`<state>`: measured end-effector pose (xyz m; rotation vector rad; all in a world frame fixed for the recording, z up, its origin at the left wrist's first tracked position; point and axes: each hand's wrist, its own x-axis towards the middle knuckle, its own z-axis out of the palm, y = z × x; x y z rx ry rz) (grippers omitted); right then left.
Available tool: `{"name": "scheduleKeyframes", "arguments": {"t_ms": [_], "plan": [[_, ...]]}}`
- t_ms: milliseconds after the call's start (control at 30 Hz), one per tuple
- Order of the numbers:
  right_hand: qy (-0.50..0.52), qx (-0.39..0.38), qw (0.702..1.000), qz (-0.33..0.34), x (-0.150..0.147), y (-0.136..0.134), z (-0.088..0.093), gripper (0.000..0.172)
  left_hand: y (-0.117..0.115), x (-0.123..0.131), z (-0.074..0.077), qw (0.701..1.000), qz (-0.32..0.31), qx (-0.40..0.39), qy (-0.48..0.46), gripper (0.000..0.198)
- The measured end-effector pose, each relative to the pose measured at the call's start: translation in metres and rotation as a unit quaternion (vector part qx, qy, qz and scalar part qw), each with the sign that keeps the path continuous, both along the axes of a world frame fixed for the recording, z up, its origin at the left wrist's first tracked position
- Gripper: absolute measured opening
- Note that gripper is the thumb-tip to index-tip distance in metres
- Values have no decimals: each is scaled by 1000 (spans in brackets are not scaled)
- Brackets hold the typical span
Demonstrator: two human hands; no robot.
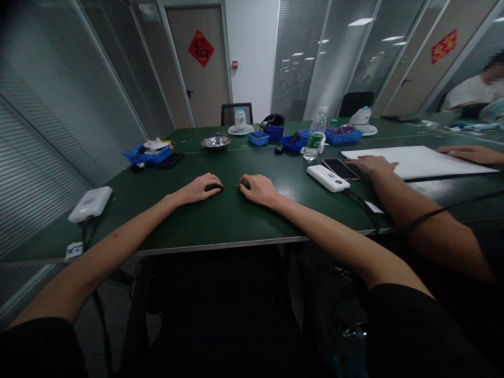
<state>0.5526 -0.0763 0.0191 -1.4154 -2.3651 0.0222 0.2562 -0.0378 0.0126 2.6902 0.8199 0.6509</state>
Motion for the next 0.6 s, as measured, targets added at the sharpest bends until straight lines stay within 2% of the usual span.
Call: {"name": "scheduleKeyframes", "arguments": {"t_ms": [367, 467, 600], "plan": [[5, 2, 1000, 11, 0, -1, 2, 33, 26, -54, 7, 989, 120, 13, 84, 41], [-2, 4, 1000, 9, 0, -1, 3, 33, 37, -80, 6, 973, 200, 13, 113, 43], [-5, 0, 1000, 6, 0, -2, 3, 33, 49, -128, -1, 939, 313, 30, 143, 47]]}}
